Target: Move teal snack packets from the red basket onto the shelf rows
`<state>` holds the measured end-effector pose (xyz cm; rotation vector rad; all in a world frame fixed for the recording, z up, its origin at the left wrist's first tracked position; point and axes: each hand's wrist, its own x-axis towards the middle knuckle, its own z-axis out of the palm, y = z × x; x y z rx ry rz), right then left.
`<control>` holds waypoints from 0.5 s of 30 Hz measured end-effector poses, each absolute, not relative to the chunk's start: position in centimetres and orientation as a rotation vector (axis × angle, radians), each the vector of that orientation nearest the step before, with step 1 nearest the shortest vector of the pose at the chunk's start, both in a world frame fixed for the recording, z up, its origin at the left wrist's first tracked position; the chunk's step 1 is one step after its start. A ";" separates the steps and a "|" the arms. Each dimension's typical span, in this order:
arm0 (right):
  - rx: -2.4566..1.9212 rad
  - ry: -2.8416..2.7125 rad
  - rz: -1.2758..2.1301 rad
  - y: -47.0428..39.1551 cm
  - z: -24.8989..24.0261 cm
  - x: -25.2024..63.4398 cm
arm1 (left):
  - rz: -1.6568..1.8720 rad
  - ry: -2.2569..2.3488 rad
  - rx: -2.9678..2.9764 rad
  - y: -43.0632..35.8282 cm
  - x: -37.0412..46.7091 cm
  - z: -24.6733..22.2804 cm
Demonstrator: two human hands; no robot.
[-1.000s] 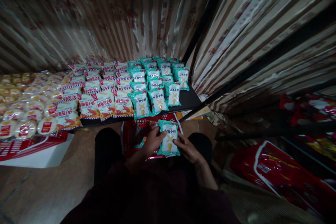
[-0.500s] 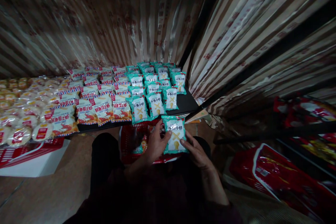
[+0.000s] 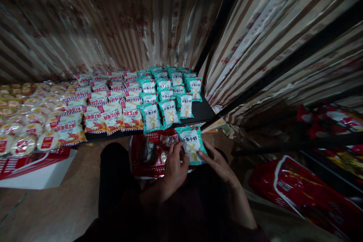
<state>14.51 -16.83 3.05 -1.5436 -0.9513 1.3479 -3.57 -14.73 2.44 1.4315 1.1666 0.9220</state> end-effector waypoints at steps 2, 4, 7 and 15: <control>-1.573 -0.999 1.326 -16.9 3.5 14.3 | 0.873 1.169 1.321 -14.8 -3.4 1.9; -1.575 -1.016 1.331 -16.9 3.7 14.2 | 0.822 1.163 1.194 -14.8 -3.4 1.4; -1.559 -0.994 1.366 -17.1 3.7 14.2 | 0.781 1.136 1.054 -14.6 -3.4 1.0; -1.483 -1.027 1.432 -17.0 3.4 14.3 | 0.741 1.046 0.878 -14.2 -3.6 1.2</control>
